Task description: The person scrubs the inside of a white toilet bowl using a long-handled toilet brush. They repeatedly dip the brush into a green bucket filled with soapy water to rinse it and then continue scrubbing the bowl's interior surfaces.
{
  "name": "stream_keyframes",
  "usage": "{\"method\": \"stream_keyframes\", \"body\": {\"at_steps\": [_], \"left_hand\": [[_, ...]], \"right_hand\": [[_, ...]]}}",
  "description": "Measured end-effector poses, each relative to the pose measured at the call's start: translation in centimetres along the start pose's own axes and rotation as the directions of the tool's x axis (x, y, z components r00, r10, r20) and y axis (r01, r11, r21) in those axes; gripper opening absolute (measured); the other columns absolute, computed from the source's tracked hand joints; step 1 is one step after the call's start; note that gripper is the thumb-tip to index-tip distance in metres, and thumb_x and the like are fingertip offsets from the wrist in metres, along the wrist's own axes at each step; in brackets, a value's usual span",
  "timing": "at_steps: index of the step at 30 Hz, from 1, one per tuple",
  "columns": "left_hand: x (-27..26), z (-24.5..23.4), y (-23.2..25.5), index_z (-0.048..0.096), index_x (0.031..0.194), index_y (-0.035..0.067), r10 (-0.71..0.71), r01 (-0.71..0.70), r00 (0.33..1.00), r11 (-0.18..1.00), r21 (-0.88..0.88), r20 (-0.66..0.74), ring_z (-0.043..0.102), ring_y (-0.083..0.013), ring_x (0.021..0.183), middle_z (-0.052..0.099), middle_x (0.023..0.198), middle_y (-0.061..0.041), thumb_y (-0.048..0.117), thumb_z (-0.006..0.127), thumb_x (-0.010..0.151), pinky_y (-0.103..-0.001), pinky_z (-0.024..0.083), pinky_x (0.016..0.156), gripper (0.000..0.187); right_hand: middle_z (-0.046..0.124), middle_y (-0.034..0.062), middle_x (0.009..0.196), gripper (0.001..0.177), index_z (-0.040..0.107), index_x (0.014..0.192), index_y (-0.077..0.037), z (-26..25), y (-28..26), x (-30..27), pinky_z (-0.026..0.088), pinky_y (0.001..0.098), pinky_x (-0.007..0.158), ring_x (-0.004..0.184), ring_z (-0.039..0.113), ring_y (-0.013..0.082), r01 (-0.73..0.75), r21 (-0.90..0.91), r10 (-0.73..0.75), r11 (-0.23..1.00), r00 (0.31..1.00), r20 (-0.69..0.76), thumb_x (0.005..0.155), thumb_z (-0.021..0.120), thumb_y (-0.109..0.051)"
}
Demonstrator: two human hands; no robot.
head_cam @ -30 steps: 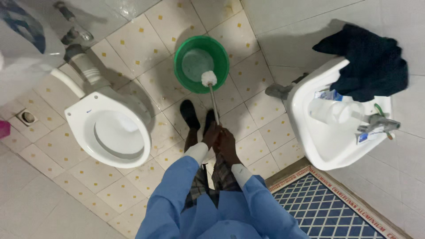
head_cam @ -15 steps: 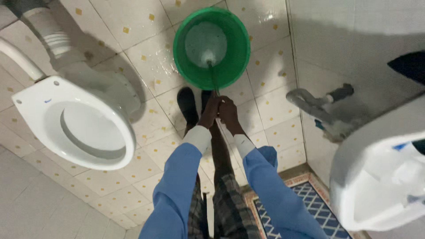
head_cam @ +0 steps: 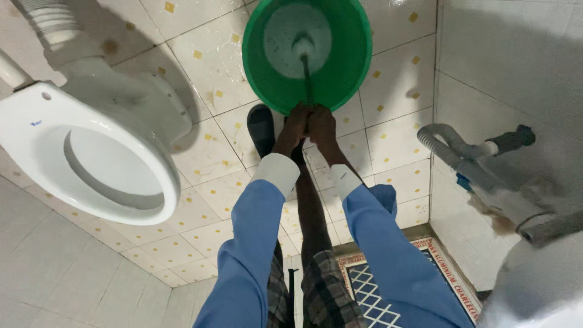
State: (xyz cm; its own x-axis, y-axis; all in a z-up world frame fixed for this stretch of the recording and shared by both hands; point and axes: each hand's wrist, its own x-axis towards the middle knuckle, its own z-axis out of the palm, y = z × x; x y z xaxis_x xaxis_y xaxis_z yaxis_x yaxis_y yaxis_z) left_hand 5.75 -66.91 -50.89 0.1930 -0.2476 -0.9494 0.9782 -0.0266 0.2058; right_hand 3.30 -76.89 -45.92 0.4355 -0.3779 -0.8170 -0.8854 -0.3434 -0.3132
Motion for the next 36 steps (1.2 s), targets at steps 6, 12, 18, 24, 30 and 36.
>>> {"method": "stream_keyframes", "body": {"at_steps": [6,12,18,24,30,36], "left_hand": [[5.0,-0.4,-1.8,0.06,0.095,0.005,0.107,-0.104,0.993,0.993,0.055,-0.049,0.058,-0.0201,0.069,0.061,0.079,-0.009,0.021,0.058,0.094,-0.04,0.046,0.055,0.017],[4.7,1.3,-0.9,0.065,0.078,0.002,0.323,-0.315,0.939,0.946,0.075,-0.121,0.056,-0.0199,0.066,0.063,0.073,-0.01,0.02,0.058,0.095,-0.041,0.043,0.057,0.026],[-1.2,3.4,-4.1,0.065,0.091,0.004,0.217,-0.228,0.972,0.965,-0.128,-0.093,0.064,-0.0158,0.075,0.066,0.081,-0.007,0.02,0.055,0.097,-0.037,0.051,0.068,0.02],[-9.7,6.4,-6.0,0.059,0.101,0.005,0.401,-0.4,0.916,0.899,-0.181,-0.03,0.06,-0.0181,0.073,0.062,0.084,-0.009,0.023,0.056,0.104,-0.035,0.048,0.063,0.018],[-22.3,5.5,-6.5,0.057,0.103,0.007,0.413,-0.484,0.84,0.864,-0.139,-0.352,0.053,-0.0129,0.071,0.055,0.081,-0.003,0.032,0.051,0.109,-0.031,0.044,0.06,0.026],[-26.5,-0.2,-1.0,0.06,0.104,0.005,0.398,-0.698,0.62,0.674,-0.244,-0.676,0.05,-0.0074,0.077,0.054,0.085,0.002,0.039,0.047,0.109,-0.025,0.044,0.065,0.037]], "right_hand": [[0.068,0.0236,0.08,0.038,0.068,0.126,-0.001,-0.3,-0.9,2.1,0.054,0.0421,0.059,0.064,0.068,0.0319,0.165,0.058,-0.165,0.985,0.986,-0.001,0.09,0.059,-0.011],[0.074,0.02,0.089,0.033,0.07,0.131,-0.006,0.5,0.4,1.4,0.053,0.0355,0.063,0.074,0.072,0.0256,0.553,0.112,-0.502,0.826,0.811,-0.3,0.1,0.059,-0.012],[0.071,0.016,0.078,0.041,0.061,0.145,-0.017,-2.7,0.5,-5.9,0.05,0.0324,0.061,0.065,0.061,0.0159,0.31,0.174,-0.278,0.935,0.942,-0.186,0.104,0.058,-0.014],[0.07,0.0149,0.089,0.034,0.064,0.139,-0.012,-6.4,1.2,-13.8,0.051,0.0311,0.064,0.072,0.062,0.0145,0.397,0.092,-0.376,0.913,0.908,-0.185,0.106,0.059,-0.019],[0.075,0.0153,0.099,0.031,0.064,0.133,-0.009,-8.8,-4.4,-20.7,0.054,0.0342,0.068,0.078,0.069,0.0233,0.54,0.097,-0.547,0.836,0.835,0.065,0.106,0.059,-0.022],[0.074,0.0212,0.108,0.033,0.062,0.134,-0.007,-7.1,-16.6,-25.6,0.058,0.0388,0.079,0.096,0.074,0.0348,0.736,0.072,-0.702,0.673,0.605,0.377,0.103,0.058,-0.016]]}}
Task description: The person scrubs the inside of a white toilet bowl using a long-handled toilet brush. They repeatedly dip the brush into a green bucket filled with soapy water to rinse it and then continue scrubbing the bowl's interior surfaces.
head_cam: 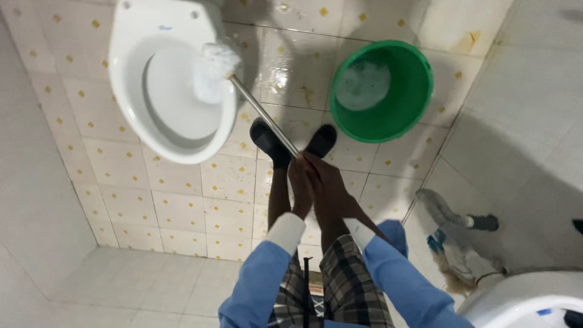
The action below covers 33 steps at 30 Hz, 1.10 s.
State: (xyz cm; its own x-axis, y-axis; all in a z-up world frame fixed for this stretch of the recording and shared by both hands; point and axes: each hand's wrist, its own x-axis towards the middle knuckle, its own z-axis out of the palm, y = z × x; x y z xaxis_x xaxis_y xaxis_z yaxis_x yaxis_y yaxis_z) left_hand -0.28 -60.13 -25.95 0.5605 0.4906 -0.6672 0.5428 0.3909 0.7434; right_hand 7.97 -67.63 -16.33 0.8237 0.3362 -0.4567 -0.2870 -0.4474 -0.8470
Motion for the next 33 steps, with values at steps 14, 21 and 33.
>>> {"method": "stream_keyframes", "body": {"at_steps": [14,21,33], "left_hand": [[15.6,-3.2,3.9,0.066,0.095,-0.001,-0.048,0.043,0.999,0.952,0.302,0.007,0.069,-0.0391,0.08,0.072,0.085,-0.025,0.039,0.042,0.105,-0.046,0.052,0.076,0.048],[7.3,-3.5,-4.4,0.064,0.113,0.001,0.372,-0.454,0.876,0.421,0.785,0.307,0.067,-0.0403,0.089,0.067,0.101,-0.022,0.019,0.043,0.106,-0.05,0.052,0.077,0.028],[13.9,-4.7,11.1,0.068,0.106,0.002,-0.117,0.042,0.986,0.864,0.502,0.119,0.065,-0.0516,0.106,0.071,0.109,-0.03,0.044,0.04,0.104,-0.056,0.051,0.093,0.051]], "right_hand": [[0.073,0.0236,0.104,0.036,0.061,0.142,-0.007,9.0,1.8,10.7,0.058,0.036,0.078,0.092,0.074,0.0298,0.298,-0.112,-0.303,0.948,0.952,-0.034,0.107,0.055,-0.011],[0.068,0.0195,0.088,0.042,0.057,0.145,-0.002,7.7,-1.7,2.7,0.053,0.0331,0.068,0.078,0.066,0.0219,0.117,-0.127,-0.115,0.985,0.993,0.017,0.106,0.058,-0.017],[0.068,0.0167,0.08,0.038,0.061,0.141,-0.006,11.0,1.0,10.2,0.048,0.0331,0.059,0.065,0.065,0.0202,0.062,-0.166,-0.076,0.984,0.994,-0.083,0.107,0.055,-0.022]]}}
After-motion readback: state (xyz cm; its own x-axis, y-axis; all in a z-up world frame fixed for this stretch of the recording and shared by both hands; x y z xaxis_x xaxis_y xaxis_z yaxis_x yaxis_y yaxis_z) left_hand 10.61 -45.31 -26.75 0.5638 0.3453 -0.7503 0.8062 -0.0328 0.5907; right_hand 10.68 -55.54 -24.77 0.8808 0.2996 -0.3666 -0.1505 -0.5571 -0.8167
